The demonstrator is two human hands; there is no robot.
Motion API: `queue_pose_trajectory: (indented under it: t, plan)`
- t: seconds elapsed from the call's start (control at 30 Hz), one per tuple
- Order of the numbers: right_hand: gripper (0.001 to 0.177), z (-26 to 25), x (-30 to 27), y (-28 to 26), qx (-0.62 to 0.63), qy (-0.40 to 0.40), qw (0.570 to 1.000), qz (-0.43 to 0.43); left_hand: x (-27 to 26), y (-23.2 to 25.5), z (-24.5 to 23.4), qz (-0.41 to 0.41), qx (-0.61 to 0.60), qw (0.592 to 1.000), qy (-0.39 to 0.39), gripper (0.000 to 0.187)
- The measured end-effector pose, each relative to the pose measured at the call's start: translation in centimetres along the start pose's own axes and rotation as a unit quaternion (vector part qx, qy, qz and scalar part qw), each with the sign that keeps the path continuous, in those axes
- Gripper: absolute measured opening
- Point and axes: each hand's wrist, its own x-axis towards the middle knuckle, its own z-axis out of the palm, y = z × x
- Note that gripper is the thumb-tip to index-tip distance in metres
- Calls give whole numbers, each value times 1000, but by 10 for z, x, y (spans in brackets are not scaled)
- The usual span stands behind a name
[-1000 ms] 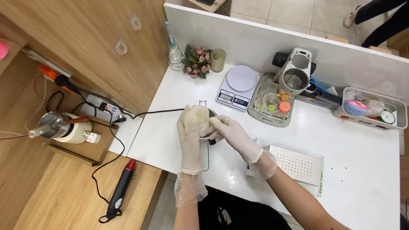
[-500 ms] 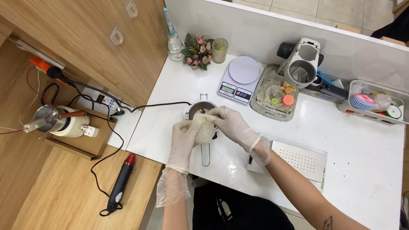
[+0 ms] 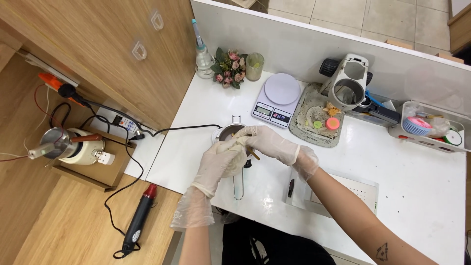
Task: The person stirs melting wax in a metal pot on a small hot plate, then dips a flower-shaped silicone mold into the pot and presses it into the wax. They later hold the mold with a clamp and trim the wick area with a pencil-like tool, then handle other molds and adjust the pot.
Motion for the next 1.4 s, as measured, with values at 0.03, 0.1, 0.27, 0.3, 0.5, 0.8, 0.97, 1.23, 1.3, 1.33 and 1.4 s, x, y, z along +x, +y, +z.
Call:
queue_pose_trajectory:
  t: [0.03, 0.1, 0.27, 0.3, 0.5, 0.8, 0.97, 1.23, 1.3, 1.33, 1.4]
  plan:
    - [21, -1, -3, -6, -3, -2, 1000, 6, 0, 4, 0, -8, 14, 1000, 3, 32]
    - [21, -2, -6, -5, -5, -5, 1000, 14, -1, 4, 0, -19, 27, 999, 6, 31]
    - [22, -13, 5, 19, 38, -32, 999, -14, 14, -6, -8, -16, 30, 999, -6, 31]
    - [22, -14, 0, 14, 39, -30, 999, -13, 13, -8, -7, -18, 31, 999, -7, 31]
    - [26, -21, 0, -8, -29, -23, 999, 10, 27, -6, -7, 10, 26, 999, -27, 27]
    - [31, -27, 24, 6, -11, -1, 1000, -25, 25, 40, 21, 29, 189, 981, 26, 39]
    - [34, -14, 44, 25, 21, 86, 995, -52, 34, 43, 27, 159, 294, 937, 95, 43]
    - [32, -8, 54, 46, 29, 93, 994, -42, 46, 23, 14, 197, 290, 926, 139, 39]
    - [32, -5, 50, 52, 27, 86, 995, -44, 45, 16, 10, 176, 265, 936, 153, 40]
    - [31, -5, 46, 49, 22, 88, 995, -32, 48, 14, 7, 141, 185, 960, 157, 40]
    - [31, -5, 37, 37, 16, 89, 996, -22, 61, 5, -4, 106, 103, 976, 159, 41]
